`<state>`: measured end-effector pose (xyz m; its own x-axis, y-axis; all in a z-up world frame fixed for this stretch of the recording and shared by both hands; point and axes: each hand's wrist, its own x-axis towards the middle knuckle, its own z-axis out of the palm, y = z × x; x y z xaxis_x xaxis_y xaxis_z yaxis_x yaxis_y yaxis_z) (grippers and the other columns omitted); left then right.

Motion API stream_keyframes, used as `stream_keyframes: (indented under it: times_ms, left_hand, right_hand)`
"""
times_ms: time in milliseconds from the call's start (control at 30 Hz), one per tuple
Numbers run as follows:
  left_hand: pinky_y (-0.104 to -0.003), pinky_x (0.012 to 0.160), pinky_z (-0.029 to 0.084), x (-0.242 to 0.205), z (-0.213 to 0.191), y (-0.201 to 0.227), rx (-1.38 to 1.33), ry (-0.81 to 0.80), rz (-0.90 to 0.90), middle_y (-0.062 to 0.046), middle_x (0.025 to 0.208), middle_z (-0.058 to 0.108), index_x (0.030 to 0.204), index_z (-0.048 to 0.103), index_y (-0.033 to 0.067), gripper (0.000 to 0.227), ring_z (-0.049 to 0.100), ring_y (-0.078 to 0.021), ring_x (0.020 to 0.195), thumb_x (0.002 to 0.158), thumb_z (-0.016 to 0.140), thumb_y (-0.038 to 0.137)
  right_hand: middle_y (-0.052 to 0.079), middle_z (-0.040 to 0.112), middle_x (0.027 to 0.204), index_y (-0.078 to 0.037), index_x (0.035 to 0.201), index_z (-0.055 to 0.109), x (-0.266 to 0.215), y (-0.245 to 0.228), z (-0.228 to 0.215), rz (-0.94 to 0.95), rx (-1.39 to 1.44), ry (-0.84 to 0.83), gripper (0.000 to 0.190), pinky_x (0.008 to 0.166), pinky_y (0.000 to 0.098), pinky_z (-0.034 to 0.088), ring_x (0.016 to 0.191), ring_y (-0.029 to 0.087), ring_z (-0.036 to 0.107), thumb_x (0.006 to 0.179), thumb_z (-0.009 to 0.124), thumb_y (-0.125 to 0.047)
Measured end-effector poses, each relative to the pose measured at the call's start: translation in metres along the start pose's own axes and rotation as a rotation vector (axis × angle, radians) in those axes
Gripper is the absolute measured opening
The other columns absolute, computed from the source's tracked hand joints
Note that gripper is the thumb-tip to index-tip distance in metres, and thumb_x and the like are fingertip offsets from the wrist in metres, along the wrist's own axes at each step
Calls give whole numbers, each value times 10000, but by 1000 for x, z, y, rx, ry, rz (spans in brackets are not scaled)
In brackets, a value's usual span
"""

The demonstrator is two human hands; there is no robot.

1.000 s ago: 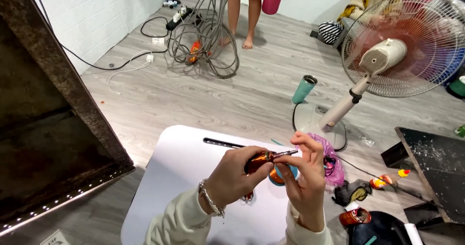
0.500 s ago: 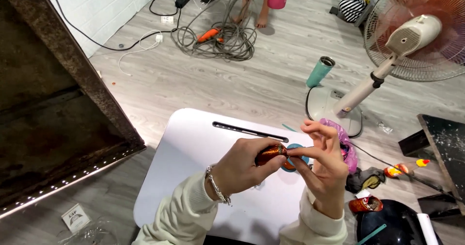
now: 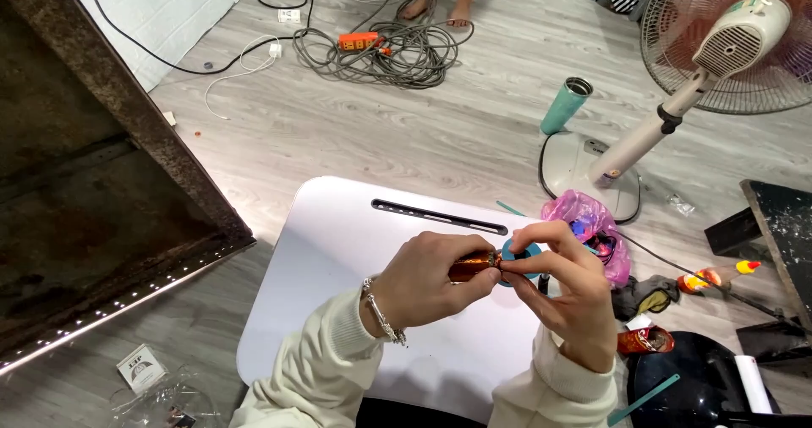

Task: Winding copper wire onto a motor armature and preparing components for assembly at a small desk.

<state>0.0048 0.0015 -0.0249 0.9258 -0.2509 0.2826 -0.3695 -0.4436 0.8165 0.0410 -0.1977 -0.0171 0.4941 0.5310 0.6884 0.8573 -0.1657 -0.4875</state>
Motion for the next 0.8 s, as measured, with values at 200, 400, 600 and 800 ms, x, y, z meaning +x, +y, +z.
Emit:
stream_keyframes:
  times_ms: [200, 400, 600, 800]
  left_hand:
    - [-307, 592, 433, -1, 1, 3, 0, 15, -70, 74, 628, 611, 862, 679, 197, 206, 546, -141, 583, 831, 551, 356]
    - [-317, 578, 429, -2, 2, 5, 18, 31, -61, 62, 653, 642, 862, 688, 200, 213, 563, -152, 594, 813, 549, 354]
    - [-321, 562, 396, 1, 2, 6, 49, 58, -114, 47, 600, 591, 789, 653, 199, 184, 501, -162, 561, 784, 551, 352]
    - [-321, 556, 389, -1, 6, 5, 59, 51, -102, 51, 596, 567, 747, 613, 194, 166, 487, -160, 563, 795, 559, 343]
  right_hand:
    - [126, 601, 1089, -53, 906, 690, -4, 4, 4, 1, 30, 77, 37, 846, 349, 504, 816, 184, 579, 887, 684, -84]
    - [96, 528, 1016, -51, 927, 667, -6, 1, 2, -6, 26, 119, 23, 973, 439, 534, 1051, 296, 614, 904, 662, -51]
    - [123, 532, 1015, -32, 903, 643, -14, 4, -5, 12, 5, 246, 82, 955, 446, 512, 1060, 327, 604, 933, 631, -108]
    - [112, 520, 1015, -42, 890, 652, -21, 3, -7, 33, -12, 314, 103, 943, 417, 514, 1074, 341, 641, 931, 638, -136]
